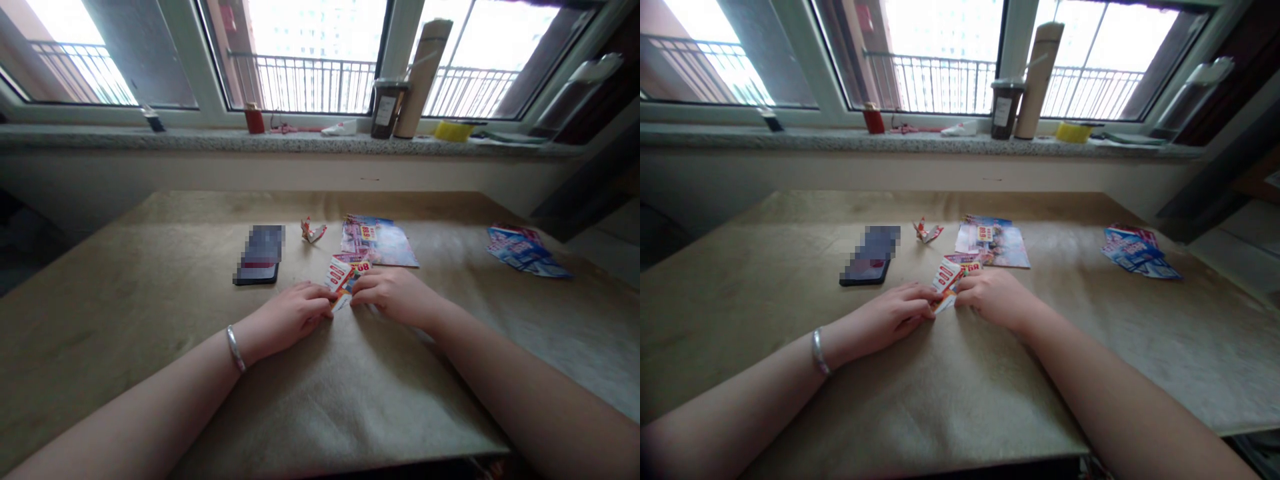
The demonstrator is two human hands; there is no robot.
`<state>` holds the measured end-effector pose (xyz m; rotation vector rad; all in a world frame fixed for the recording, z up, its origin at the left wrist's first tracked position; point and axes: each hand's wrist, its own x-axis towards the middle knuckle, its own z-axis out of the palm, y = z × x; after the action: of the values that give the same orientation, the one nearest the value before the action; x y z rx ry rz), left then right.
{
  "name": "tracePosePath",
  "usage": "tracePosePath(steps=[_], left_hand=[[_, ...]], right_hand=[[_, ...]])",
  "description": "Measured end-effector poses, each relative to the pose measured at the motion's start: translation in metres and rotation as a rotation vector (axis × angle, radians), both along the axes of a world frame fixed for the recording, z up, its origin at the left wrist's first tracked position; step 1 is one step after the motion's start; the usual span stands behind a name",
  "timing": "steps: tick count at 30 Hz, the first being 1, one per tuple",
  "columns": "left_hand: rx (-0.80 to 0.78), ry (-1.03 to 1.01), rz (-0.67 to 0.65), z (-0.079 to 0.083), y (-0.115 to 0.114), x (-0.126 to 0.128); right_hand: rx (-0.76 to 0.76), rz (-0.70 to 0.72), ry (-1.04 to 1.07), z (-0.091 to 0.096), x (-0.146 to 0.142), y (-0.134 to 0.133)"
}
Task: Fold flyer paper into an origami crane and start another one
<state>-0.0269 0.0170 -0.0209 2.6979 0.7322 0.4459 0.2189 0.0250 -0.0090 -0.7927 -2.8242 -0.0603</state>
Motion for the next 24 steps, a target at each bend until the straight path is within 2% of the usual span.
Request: tracePosePath(steps=[24], left_hand=[[-0.033,0.004,0.01,-0.002,-0.001,0.001]], right_hand=[[-0.037,-0.088,-0.016,0.004,0.021,0.005]])
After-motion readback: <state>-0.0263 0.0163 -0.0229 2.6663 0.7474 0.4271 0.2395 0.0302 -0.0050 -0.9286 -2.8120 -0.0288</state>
